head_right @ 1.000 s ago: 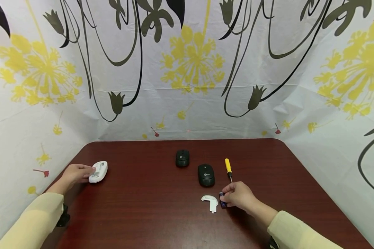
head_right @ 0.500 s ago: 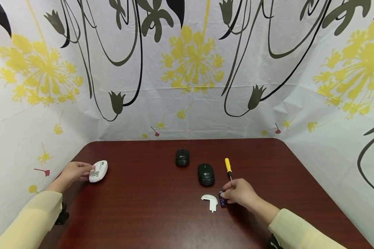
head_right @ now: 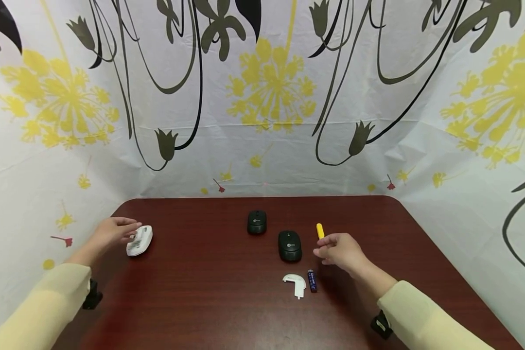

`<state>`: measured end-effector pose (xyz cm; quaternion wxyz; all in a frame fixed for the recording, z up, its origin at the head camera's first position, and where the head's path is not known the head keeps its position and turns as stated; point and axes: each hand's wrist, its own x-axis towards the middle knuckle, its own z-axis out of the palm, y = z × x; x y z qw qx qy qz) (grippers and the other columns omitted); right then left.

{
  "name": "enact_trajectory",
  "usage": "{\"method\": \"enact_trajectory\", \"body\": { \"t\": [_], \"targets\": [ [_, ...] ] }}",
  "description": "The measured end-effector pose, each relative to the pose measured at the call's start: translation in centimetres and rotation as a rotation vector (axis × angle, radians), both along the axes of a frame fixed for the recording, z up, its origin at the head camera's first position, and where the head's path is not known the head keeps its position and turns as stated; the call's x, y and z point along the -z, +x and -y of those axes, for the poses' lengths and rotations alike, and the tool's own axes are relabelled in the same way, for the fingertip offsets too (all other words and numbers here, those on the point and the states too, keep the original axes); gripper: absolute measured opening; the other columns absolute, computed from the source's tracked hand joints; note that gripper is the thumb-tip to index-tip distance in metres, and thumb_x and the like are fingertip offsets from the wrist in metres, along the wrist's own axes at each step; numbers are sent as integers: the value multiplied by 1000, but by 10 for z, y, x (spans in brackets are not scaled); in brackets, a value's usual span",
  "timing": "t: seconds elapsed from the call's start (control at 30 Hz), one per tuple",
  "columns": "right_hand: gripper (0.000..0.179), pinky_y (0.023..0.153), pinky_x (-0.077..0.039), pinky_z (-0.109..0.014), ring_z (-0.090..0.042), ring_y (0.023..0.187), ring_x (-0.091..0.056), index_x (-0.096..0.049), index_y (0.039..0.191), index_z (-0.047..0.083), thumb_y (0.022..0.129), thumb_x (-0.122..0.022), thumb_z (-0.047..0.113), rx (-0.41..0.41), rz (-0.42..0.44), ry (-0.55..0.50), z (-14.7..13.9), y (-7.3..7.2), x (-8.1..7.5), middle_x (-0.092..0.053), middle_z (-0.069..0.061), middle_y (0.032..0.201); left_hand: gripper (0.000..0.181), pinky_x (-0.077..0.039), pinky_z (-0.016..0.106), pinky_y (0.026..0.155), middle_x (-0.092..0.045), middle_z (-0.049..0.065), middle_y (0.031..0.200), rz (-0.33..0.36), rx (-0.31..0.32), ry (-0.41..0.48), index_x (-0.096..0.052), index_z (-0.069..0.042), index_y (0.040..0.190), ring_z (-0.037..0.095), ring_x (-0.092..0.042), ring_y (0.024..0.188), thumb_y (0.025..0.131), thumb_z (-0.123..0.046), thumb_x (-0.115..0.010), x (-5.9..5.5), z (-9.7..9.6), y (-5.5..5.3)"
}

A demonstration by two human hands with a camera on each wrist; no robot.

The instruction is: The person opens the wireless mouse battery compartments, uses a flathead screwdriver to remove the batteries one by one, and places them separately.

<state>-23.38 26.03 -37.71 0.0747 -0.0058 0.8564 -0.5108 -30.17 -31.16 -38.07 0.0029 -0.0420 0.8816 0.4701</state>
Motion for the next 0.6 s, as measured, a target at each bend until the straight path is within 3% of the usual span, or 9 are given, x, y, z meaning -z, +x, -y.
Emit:
{"method": "enact_trajectory", "body": {
  "t": [0.23,0.33,0.47,0.6],
  "targets": [
    [40,78,-57,-42,-32,90,-67,-59,116,-12,89,-73,13,-12,-93,34,2,-15,-2,-65,-15,98,52,-56,43,81,-55,31,125,-109,151,-19,-52,10,130,37,-67,95,95,-26,-65,4,-51,1],
    [37,76,-57,-40,-30,90,-66,-63,114,-8,88,-74,17,-23,-170,114,2,-21,0,-67,-13,99,47,-55,47,81,-59,28,122,-152,221,3,-56,8,128,39,-66,94,94,-23,-67,6,-77,0],
    [34,74,-55,-38,-26,92,-66,-66,113,-1,88,-74,21,-47,-296,223,0,-29,3,-69,-11,101,37,-57,42,77,-67,19,110,-209,307,22,-63,4,120,31,-68,91,91,-17,-70,8,-114,1],
    [33,74,-54,-39,-25,94,-67,-67,114,3,88,-74,22,-79,-342,227,-1,-35,10,-70,-11,103,32,-55,38,79,-69,13,107,-263,383,-23,-67,-2,116,21,-67,92,89,-18,-73,14,-148,1]
  ]
}}
